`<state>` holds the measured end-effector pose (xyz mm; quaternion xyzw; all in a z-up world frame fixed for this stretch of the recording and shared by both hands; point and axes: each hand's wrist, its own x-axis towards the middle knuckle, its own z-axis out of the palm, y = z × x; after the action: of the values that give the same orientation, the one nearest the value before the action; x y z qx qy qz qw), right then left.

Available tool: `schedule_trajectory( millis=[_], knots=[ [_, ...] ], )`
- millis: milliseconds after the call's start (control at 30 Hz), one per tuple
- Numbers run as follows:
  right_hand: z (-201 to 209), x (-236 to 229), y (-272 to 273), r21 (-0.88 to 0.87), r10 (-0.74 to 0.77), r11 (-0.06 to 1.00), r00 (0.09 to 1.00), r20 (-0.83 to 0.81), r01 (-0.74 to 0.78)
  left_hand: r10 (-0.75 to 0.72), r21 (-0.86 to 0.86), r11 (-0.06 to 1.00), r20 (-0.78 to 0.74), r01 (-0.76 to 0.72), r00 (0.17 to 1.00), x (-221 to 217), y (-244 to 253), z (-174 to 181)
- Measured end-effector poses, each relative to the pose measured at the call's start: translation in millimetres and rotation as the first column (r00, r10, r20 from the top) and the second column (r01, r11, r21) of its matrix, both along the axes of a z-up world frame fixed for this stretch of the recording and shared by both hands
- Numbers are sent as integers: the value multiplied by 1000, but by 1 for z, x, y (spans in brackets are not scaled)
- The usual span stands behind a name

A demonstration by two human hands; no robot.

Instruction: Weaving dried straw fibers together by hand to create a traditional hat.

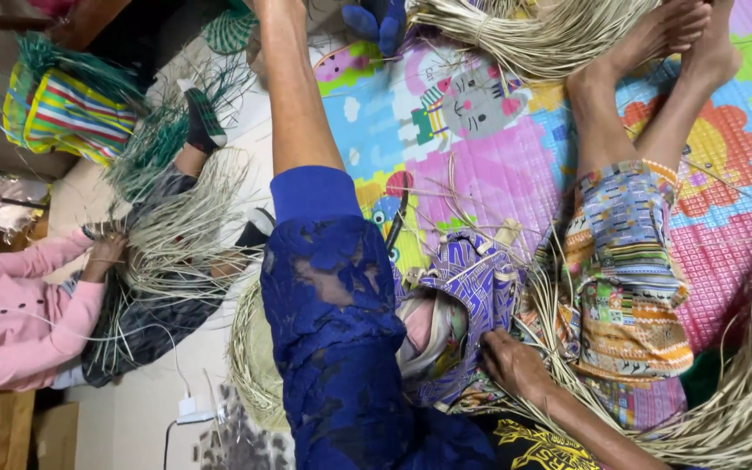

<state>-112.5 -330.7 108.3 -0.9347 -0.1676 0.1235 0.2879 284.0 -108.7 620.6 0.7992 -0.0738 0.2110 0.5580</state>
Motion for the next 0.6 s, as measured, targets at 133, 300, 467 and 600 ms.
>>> schedule_trajectory(
  millis=[133, 300, 467, 600],
  knots=[
    [-9, -10, -6, 42, 3, 999, 1000, -3, -3, -31, 45, 998, -21, 32, 999, -21, 29, -18],
    [16, -8, -6, 152, -10, 988, 999, 38, 4, -109, 103, 988, -39, 113, 993, -34, 36, -33],
    [29, -7, -4, 125, -9, 992, 999, -39, 14, -193, 162, 966, -68, 201, 979, -45, 36, -49],
    [42, -6, -5, 132, -4, 991, 998, -62, 13, -252, 208, 941, -89, 266, 964, -46, 43, -65]
  ],
)
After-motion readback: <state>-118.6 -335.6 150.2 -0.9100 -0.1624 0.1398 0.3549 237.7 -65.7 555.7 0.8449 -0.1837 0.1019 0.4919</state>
